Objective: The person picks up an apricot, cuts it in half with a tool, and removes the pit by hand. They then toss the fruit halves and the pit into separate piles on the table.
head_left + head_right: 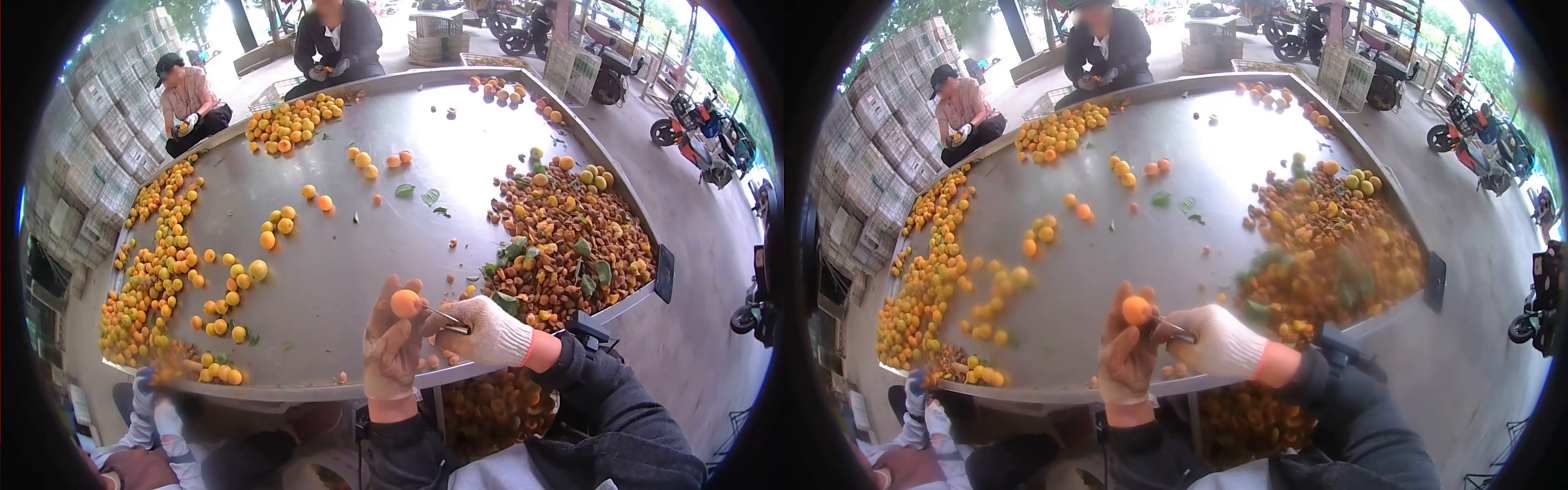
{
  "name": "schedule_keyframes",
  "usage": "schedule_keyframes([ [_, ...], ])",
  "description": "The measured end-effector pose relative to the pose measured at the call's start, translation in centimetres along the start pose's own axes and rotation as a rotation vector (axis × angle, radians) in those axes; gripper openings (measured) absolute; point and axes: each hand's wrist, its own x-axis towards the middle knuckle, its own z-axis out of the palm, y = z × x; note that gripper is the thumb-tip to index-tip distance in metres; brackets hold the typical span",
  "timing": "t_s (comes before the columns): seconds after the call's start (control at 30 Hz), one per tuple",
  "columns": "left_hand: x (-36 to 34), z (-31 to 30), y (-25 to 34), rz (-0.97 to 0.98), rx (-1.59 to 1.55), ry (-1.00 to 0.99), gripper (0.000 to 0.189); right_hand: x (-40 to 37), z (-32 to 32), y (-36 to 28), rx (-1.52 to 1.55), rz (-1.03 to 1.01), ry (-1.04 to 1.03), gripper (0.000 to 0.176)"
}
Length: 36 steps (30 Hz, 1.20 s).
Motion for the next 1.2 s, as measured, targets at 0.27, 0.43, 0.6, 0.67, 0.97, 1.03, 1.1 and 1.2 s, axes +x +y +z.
schedule_keyframes([
  [0.27, -0.1, -0.4, -1.6, 0.068, 0.017, -0.017, 0.053, -1.4, 0.4, 0.7, 0.051, -0.030, 0.007, 0.022],
  [0.43, -0.1, 1.1, -2.2, 0.062, -0.019, 0.044, 0.056, -1.5, 0.4, 0.9, 0.031, 0.023, 0.052, 0.022],
  [0.6, -0.2, 1.4, -2.3, 0.079, 0.184, 0.076, 0.060, -0.7, 0.4, 2.0, -0.142, -0.003, 0.048, 0.029],
  [0.67, -0.4, 2.2, -2.2, 0.079, 0.347, 0.105, 0.065, -0.1, -0.3, 1.8, -0.334, -0.015, 0.014, 0.028],
  [0.97, 0.6, 2.1, -3.0, 0.147, 0.739, 0.178, 0.084, 2.5, -0.2, 3.4, -0.041, 0.184, -0.205, 0.024],
  [1.03, 0.7, 1.9, -2.5, 0.128, 0.727, 0.167, 0.085, 2.7, -0.5, 3.3, 0.075, 0.229, -0.262, 0.022],
  [1.1, 0.9, 1.9, -2.3, 0.073, 0.713, 0.123, 0.084, 2.5, -0.9, 2.6, 0.316, 0.356, -0.304, 0.019],
  [1.2, 1.4, 3.1, -2.1, -0.022, 0.682, 0.187, 0.080, 1.7, -1.8, 0.4, 0.158, 0.423, -0.212, 0.015],
])
